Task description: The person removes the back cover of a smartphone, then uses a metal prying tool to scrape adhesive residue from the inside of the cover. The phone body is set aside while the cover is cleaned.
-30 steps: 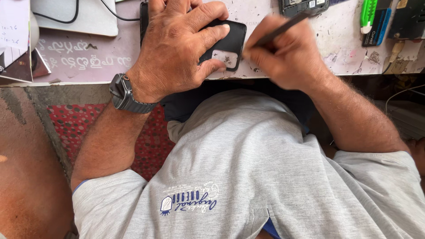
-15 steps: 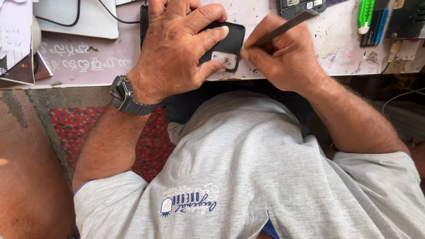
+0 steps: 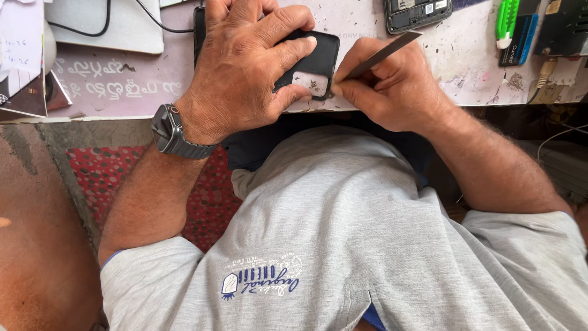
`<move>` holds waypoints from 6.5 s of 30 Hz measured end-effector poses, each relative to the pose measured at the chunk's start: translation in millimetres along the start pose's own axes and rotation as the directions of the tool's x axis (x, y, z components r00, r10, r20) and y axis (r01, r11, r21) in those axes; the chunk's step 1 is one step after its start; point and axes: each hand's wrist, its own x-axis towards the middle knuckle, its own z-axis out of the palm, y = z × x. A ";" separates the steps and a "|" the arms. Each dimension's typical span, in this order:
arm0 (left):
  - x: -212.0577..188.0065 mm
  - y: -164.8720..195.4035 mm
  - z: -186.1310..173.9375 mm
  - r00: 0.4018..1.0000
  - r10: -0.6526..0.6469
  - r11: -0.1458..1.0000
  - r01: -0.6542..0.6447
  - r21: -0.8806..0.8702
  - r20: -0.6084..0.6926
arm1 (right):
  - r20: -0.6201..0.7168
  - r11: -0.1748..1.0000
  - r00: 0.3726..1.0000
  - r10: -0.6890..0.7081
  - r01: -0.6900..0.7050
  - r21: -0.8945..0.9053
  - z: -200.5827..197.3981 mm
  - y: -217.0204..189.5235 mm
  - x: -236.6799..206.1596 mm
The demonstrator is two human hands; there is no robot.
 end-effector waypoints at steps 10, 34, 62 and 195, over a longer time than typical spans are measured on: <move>-0.8 -2.2 0.6 1.000 0.008 1.000 -0.007 -0.012 0.010 | -0.163 0.998 0.985 0.063 -0.060 0.025 8.6 9.2 -7.8; -1.4 -0.5 1.7 1.000 0.018 1.000 -0.018 0.006 -0.006 | -0.163 1.000 0.987 -0.006 0.004 -0.013 10.9 10.9 -11.2; -1.9 0.3 0.3 1.000 0.013 1.000 -0.013 0.016 0.018 | -0.163 0.992 0.978 -0.127 0.124 -0.030 8.9 12.6 -11.9; -46.5 -6.6 -57.8 0.885 -0.465 0.785 0.400 -0.473 -0.024 | -0.098 0.968 0.992 0.085 -0.059 0.243 -23.6 -17.5 24.3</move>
